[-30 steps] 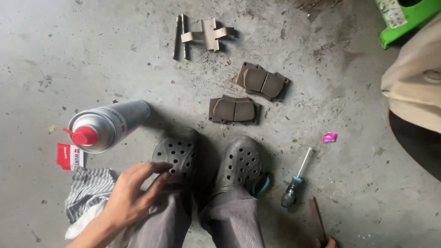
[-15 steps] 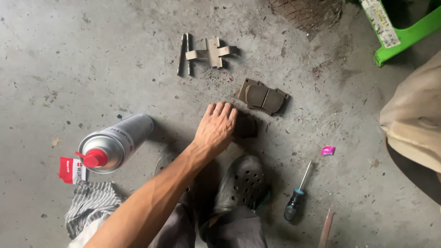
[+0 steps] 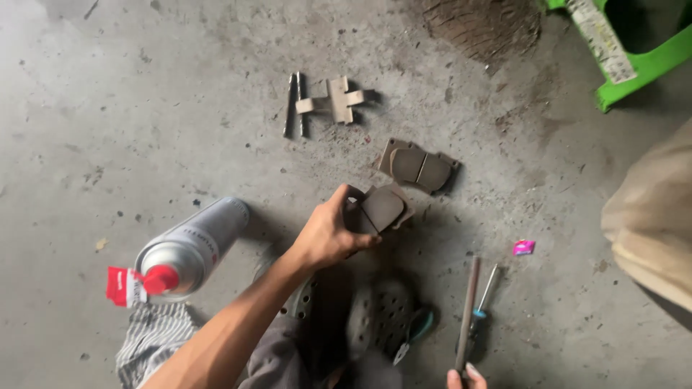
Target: Filing down the edges or surfaces of automotive brake pads to prepare them for installation.
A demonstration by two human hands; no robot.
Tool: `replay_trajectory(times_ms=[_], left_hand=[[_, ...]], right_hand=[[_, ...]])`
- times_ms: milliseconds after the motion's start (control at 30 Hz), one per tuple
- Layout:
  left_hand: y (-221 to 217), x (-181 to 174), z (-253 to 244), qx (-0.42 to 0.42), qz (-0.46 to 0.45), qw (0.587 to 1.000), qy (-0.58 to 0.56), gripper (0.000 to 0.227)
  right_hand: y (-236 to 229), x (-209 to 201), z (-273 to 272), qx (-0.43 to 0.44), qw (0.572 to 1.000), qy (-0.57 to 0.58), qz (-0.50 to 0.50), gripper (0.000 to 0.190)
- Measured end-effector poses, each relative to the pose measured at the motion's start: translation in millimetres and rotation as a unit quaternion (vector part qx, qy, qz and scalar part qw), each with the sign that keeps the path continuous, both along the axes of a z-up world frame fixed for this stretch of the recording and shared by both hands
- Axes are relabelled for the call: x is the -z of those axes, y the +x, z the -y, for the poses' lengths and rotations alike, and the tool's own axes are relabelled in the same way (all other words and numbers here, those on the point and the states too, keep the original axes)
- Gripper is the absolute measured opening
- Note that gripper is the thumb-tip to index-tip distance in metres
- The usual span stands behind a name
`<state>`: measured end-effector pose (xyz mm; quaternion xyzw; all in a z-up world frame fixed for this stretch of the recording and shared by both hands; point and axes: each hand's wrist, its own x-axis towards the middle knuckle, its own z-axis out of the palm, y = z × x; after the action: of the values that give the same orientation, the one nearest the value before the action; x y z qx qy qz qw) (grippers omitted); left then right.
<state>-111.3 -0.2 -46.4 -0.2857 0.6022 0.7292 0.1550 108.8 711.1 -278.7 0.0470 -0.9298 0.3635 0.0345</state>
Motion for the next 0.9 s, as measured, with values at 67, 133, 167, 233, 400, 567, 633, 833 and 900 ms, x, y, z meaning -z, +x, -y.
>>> replay_trajectory(times_ms=[67,133,167,233,400,567,633,833,900], left_hand=[[-14,1,8,0.074,0.015,0.992,-0.099,0.070],[-21,13,7,0.085,0.001,0.984,-0.157,0.070],[-16,18,1,0.097,-0.007,0.973,-0.212,0.069],[-10,33,-7,0.027,-0.021,0.987,-0.155,0.068],[0,37,5,-0.166,-0.039,0.983,0.071,0.071],[14,33,9,-0.112,-0.063,0.990,0.058,0.067],[13,32,0,-0.048,-0.086,0.995,-0.031,0.067],[8,41,-26,0.205,-0.121,0.911,-0.337,0.073],[9,44,-29,0.243,-0.134,0.877,-0.394,0.074]], right_hand=[[-29,23,11,0.000,0.999,-0.020,-0.031,0.051],[-51,-32,89,0.053,0.997,-0.024,0.058,0.054],[-60,-79,128,0.107,0.982,-0.024,0.155,0.058],[-82,-136,199,0.140,0.966,-0.037,0.214,0.058],[-100,-161,234,0.168,0.937,-0.088,0.293,0.056],[-97,-165,244,0.193,0.926,-0.079,0.316,0.052],[-97,-167,244,0.190,0.925,-0.081,0.318,0.052],[-102,-181,262,0.158,0.931,-0.102,0.314,0.050],[-105,-186,274,0.144,0.934,-0.111,0.307,0.049]])
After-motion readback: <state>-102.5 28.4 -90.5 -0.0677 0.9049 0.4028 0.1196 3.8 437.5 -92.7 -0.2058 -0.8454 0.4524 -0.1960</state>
